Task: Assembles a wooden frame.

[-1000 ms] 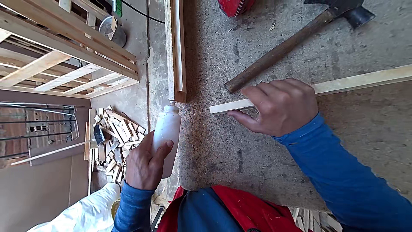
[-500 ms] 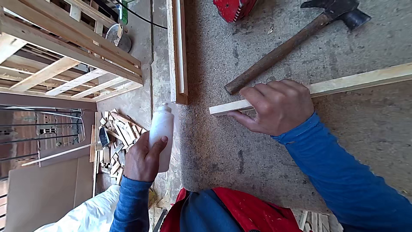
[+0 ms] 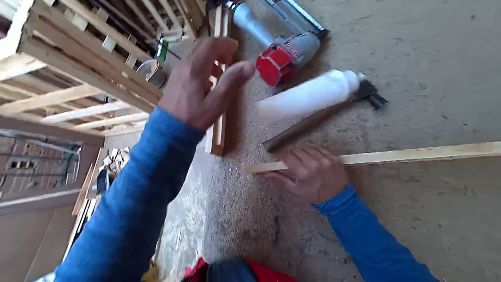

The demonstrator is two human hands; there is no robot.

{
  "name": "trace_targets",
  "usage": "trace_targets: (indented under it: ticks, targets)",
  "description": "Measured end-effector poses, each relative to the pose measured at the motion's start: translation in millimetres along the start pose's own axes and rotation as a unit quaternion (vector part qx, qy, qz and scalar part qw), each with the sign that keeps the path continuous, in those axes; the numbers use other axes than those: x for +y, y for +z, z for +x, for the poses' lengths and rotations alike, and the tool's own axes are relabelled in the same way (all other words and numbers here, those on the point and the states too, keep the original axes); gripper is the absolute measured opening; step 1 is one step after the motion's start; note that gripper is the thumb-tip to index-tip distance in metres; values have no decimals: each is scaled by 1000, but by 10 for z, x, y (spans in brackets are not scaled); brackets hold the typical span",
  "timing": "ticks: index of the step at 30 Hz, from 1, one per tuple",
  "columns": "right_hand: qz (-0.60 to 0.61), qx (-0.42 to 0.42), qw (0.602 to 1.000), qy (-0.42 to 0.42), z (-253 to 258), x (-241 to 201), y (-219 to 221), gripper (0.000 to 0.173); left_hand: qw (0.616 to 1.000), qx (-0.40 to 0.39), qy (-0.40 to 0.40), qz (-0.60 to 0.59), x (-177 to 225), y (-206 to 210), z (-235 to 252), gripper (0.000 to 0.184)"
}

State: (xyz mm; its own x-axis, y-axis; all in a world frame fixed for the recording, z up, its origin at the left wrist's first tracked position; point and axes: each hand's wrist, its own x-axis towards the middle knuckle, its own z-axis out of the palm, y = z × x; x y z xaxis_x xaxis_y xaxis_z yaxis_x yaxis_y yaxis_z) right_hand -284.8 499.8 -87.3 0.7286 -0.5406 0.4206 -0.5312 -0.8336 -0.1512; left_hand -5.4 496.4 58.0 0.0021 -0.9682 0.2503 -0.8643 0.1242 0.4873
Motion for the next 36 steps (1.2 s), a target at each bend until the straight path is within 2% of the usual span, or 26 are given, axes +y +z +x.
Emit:
trace_targets:
  ticks: [2, 4, 5, 7, 9, 11, 13, 18, 23, 29, 36]
  targets:
    - [-1, -12, 1000, -5, 14, 7, -8, 62, 988, -33, -118, 92, -308, 23, -64, 66]
    - [-13, -18, 1000, -14, 50, -9, 6, 60, 959, -131, -234, 90, -622, 190, -269, 76]
    - [-16, -21, 999, -19, 80, -48, 19, 59, 947, -175, -262, 63, -749, 299, -383, 72]
    - [-18, -29, 999, -25, 163, -184, 69, 58, 932, -227, -282, -30, -905, 486, -548, 48]
    - [-16, -25, 999, -28, 271, -345, 150, 59, 914, -227, -301, -148, -1003, 543, -628, 41]
    - [-18, -35, 999, -20, 393, -483, 217, 58, 896, -217, -314, -225, -1085, 533, -654, 42]
    - [-17, -43, 999, -10, 508, -593, 284, 58, 891, -208, -317, -251, -1148, 531, -654, 43]
    - [-21, -48, 999, -1, 644, -725, 334, 53, 927, -222, -270, -138, -1145, 534, -581, 45]
    - [-24, -57, 998, 2, 651, -738, 327, 55, 935, -227, -251, -102, -1218, 445, -583, 46]
    - [-33, -41, 999, -7, 685, -800, 379, 53, 913, -224, -265, -215, -1473, 493, -691, 53]
    - [-35, -43, 998, -10, 739, -868, 409, 52, 881, -185, -294, -320, -1535, 562, -822, 53]
